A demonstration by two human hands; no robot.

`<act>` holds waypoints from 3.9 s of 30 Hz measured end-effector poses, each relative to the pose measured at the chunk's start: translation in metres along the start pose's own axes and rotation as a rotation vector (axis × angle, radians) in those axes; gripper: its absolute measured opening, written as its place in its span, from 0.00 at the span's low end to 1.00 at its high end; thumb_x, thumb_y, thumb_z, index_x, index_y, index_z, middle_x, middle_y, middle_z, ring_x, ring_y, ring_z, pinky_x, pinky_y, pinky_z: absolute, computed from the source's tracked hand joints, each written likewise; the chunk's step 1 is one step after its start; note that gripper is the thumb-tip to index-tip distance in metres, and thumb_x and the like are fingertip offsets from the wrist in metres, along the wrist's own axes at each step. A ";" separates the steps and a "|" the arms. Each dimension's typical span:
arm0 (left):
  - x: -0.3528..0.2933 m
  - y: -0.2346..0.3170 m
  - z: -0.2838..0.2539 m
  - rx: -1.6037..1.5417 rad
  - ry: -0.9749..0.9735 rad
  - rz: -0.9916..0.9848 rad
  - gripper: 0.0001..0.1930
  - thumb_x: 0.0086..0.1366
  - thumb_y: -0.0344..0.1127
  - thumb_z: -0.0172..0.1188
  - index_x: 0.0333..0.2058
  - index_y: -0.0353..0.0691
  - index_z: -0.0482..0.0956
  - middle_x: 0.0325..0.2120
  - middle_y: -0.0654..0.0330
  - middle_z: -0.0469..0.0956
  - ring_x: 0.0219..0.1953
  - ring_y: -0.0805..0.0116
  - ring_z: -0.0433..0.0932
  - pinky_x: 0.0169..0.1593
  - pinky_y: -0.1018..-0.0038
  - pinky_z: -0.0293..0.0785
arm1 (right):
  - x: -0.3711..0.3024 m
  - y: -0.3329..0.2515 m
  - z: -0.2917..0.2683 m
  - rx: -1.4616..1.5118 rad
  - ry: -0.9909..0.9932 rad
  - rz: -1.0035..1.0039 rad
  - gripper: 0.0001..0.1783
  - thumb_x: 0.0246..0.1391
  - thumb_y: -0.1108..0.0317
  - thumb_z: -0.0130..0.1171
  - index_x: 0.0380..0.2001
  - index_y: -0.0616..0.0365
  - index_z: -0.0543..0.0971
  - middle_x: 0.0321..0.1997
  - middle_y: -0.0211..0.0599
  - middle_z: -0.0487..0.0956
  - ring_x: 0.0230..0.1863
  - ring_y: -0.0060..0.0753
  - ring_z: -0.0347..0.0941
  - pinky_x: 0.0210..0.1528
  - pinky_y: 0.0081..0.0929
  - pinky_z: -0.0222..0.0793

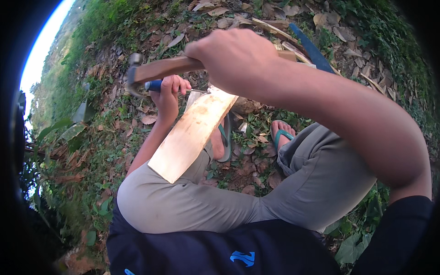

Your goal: The person carves a groove into a piece of wood by tapping a chisel with a hammer and then clears out wood shavings by hand.

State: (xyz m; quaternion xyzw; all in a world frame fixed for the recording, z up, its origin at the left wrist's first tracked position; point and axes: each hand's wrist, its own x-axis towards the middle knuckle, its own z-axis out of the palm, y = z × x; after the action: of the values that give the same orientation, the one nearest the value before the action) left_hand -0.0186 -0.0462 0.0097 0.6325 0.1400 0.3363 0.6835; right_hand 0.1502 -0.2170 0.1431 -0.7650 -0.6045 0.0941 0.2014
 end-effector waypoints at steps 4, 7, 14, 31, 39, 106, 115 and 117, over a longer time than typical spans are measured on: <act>-0.003 -0.004 -0.002 0.014 0.008 0.018 0.12 0.72 0.32 0.50 0.27 0.37 0.68 0.18 0.66 0.64 0.20 0.69 0.71 0.35 0.62 0.78 | -0.005 -0.008 -0.003 0.027 0.075 -0.049 0.15 0.51 0.74 0.55 0.42 0.46 0.82 0.30 0.43 0.82 0.35 0.50 0.82 0.36 0.46 0.76; -0.005 -0.004 -0.003 0.043 0.008 0.027 0.12 0.71 0.31 0.49 0.25 0.38 0.68 0.18 0.66 0.64 0.21 0.69 0.72 0.37 0.60 0.79 | -0.003 -0.003 0.004 -0.007 -0.094 0.008 0.14 0.51 0.74 0.56 0.41 0.47 0.81 0.28 0.43 0.81 0.34 0.51 0.81 0.35 0.47 0.75; -0.002 -0.010 -0.002 0.119 0.022 0.023 0.11 0.71 0.34 0.50 0.29 0.36 0.69 0.18 0.66 0.64 0.21 0.70 0.73 0.38 0.60 0.80 | -0.006 -0.001 0.007 -0.004 -0.052 -0.050 0.13 0.53 0.72 0.56 0.41 0.47 0.81 0.27 0.42 0.81 0.33 0.50 0.81 0.36 0.47 0.75; -0.016 -0.006 -0.012 0.263 0.071 -0.028 0.13 0.72 0.37 0.50 0.31 0.34 0.75 0.21 0.58 0.77 0.29 0.64 0.82 0.45 0.65 0.78 | -0.007 -0.011 0.009 -0.033 -0.089 -0.044 0.13 0.53 0.71 0.56 0.42 0.44 0.81 0.30 0.40 0.82 0.35 0.50 0.81 0.36 0.46 0.75; -0.014 -0.005 -0.013 0.203 -0.014 0.016 0.18 0.72 0.38 0.50 0.22 0.37 0.69 0.18 0.59 0.75 0.32 0.59 0.84 0.51 0.56 0.78 | -0.003 -0.003 0.014 -0.042 -0.110 -0.007 0.12 0.53 0.71 0.57 0.41 0.45 0.81 0.30 0.40 0.82 0.34 0.49 0.81 0.36 0.46 0.76; -0.011 -0.006 -0.001 0.383 0.159 -0.075 0.13 0.72 0.35 0.53 0.27 0.37 0.72 0.18 0.68 0.72 0.31 0.64 0.84 0.39 0.68 0.79 | -0.001 -0.002 0.014 0.002 -0.123 0.020 0.13 0.47 0.77 0.56 0.38 0.53 0.79 0.30 0.45 0.80 0.36 0.54 0.79 0.39 0.50 0.72; 0.028 0.030 -0.002 0.116 0.291 -0.011 0.17 0.73 0.40 0.54 0.25 0.41 0.67 0.16 0.66 0.65 0.23 0.58 0.82 0.34 0.65 0.78 | 0.020 0.026 -0.009 0.319 -0.002 0.231 0.09 0.53 0.79 0.52 0.39 0.63 0.75 0.21 0.45 0.72 0.21 0.32 0.67 0.27 0.36 0.61; 0.029 0.026 0.002 0.122 0.287 -0.051 0.17 0.73 0.40 0.54 0.25 0.40 0.67 0.16 0.66 0.65 0.23 0.59 0.82 0.34 0.66 0.78 | 0.023 0.026 -0.022 0.328 -0.035 0.299 0.08 0.54 0.79 0.50 0.37 0.63 0.75 0.21 0.44 0.73 0.23 0.31 0.70 0.27 0.36 0.63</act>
State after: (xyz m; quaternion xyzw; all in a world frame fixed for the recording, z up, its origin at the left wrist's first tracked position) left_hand -0.0036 -0.0302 0.0417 0.6147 0.2726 0.3964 0.6251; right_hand 0.1875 -0.2040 0.1546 -0.8014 -0.4642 0.2333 0.2964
